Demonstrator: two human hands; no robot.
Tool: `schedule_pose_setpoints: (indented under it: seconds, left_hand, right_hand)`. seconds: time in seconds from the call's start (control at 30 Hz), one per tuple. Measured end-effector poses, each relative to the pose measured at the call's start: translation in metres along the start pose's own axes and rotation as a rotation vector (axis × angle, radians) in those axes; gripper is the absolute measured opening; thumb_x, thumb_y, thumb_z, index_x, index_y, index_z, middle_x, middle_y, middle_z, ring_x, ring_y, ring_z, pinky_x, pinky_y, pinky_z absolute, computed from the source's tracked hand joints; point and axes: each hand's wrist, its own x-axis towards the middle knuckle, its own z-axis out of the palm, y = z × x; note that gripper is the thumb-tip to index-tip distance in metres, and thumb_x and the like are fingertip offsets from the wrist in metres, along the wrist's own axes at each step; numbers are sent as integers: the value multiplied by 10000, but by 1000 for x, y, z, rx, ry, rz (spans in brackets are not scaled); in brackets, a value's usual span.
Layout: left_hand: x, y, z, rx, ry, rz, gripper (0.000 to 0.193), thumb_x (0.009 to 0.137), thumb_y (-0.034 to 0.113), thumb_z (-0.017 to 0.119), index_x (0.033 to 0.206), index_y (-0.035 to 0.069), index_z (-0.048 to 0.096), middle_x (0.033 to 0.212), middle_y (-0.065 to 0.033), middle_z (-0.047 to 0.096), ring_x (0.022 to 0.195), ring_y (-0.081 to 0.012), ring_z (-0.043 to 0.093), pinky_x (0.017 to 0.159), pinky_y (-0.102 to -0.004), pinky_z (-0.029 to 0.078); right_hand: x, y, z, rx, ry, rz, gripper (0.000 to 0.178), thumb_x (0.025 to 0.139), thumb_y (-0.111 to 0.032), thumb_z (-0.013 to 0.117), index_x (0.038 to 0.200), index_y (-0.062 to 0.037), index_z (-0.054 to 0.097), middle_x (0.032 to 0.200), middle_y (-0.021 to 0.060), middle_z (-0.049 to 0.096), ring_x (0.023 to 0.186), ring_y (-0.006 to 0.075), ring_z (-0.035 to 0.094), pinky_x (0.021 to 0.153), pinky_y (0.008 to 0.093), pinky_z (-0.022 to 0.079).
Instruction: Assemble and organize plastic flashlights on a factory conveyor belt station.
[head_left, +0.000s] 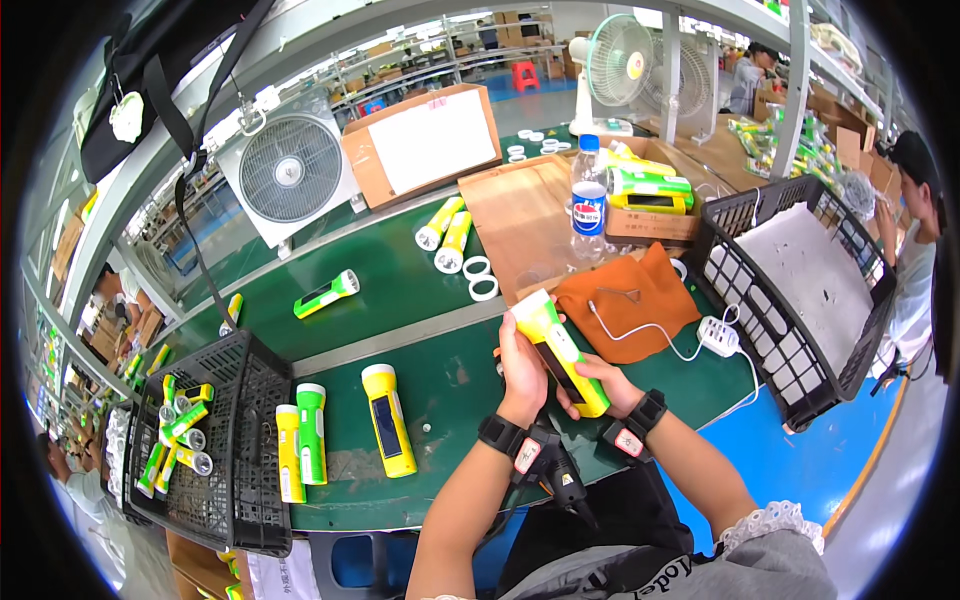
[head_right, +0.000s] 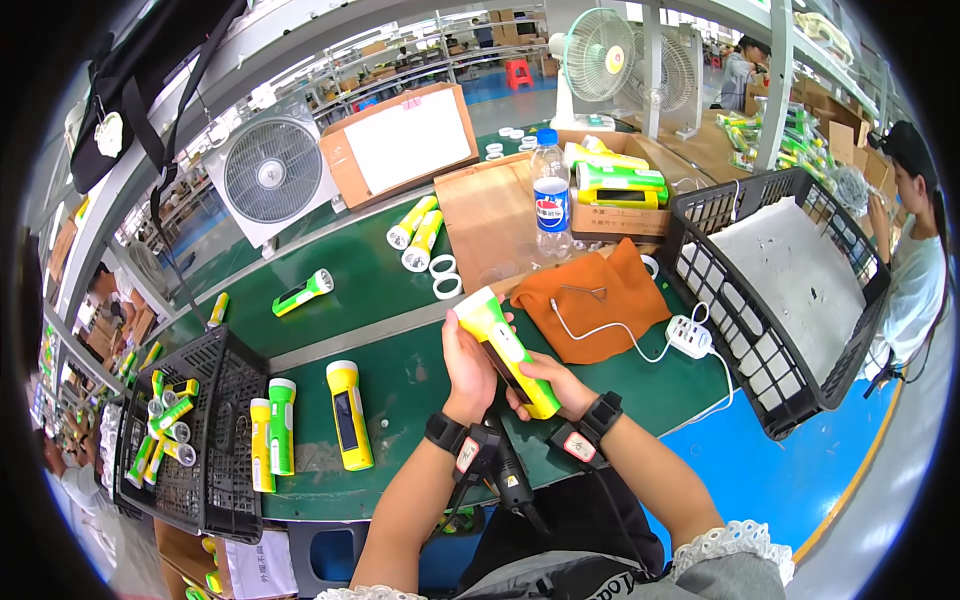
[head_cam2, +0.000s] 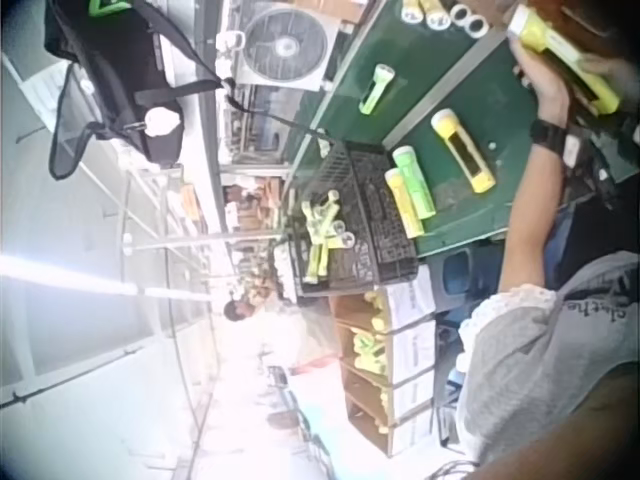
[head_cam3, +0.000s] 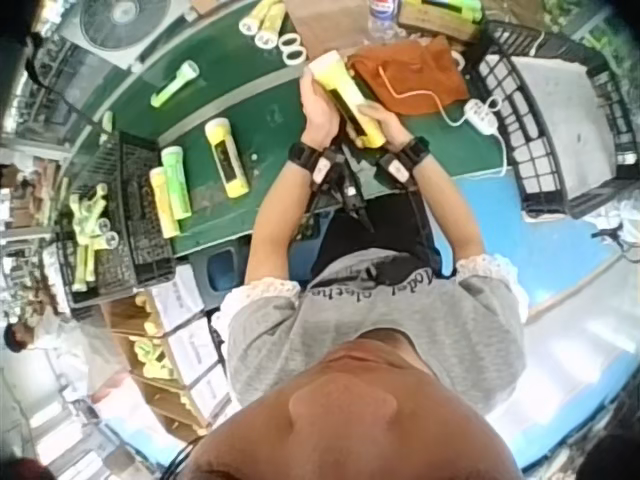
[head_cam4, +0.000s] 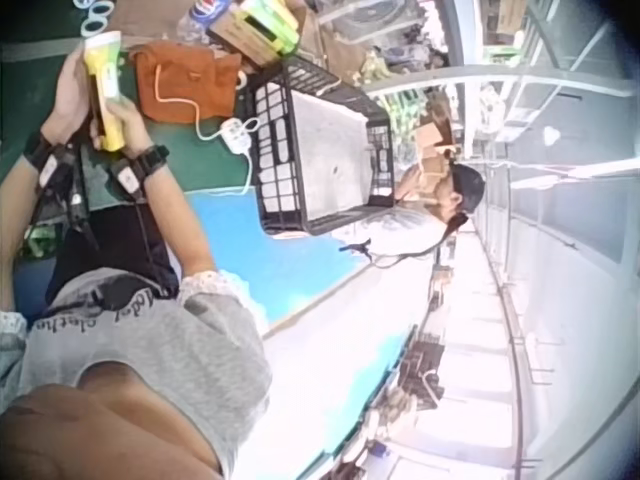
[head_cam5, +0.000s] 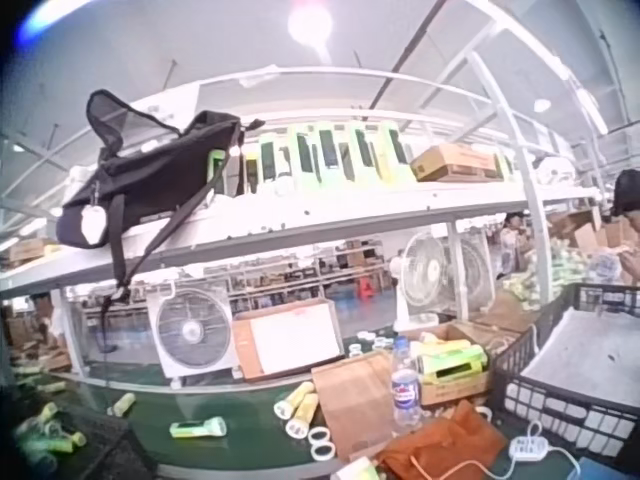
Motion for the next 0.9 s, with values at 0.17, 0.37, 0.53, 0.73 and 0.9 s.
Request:
schedule_pose_setpoints:
  seconds: [0.17,0.37,0.53,0.73,0.9]
  left_hand:
    - [-1,-2,1,40,0,8,553,924,454,232,1151,-1,450,1119,-107,540,937,-194,509,816,-320,408]
    - [-3,-3,1,111,-48,33,510,929,419,314,1238,21,393,1190,-88,491,1004,-168,485,871,-306,384]
    - [0,-2,3,249,-137,137,467,926,313,406,1288,23,352,1182,-87,489,979,-142,495,852,-296,411]
    - [5,-11,-12,326,74,-139,204,902,246,438,961,69,520,815,7,521,717,-83,509,662,-238,444]
    - [0,-9,-10,337,38,-204,136,889,210,455,867,86,504,704,21,494,629,-73,492,615,-217,430]
  right_hand:
    - [-1,1,-1,26,-3,3,406,825,-368,527,1047,-48,411,746,163,547,569,222,547,531,304,454]
    - [0,1,-5,-2,-20,-62,394,823,-363,521,1038,-48,423,756,145,555,573,211,549,554,295,452]
    - [0,2,9,-409,204,-429,454,836,-190,524,1229,-61,337,765,93,534,579,185,551,524,293,451]
    - [18,-135,-46,-639,988,-1260,524,825,-127,554,1276,-66,294,883,121,526,738,240,561,654,357,463]
    - [40,-215,-138,-1906,1156,-539,539,783,-246,597,1272,-153,390,1137,125,497,1110,320,419,933,515,300]
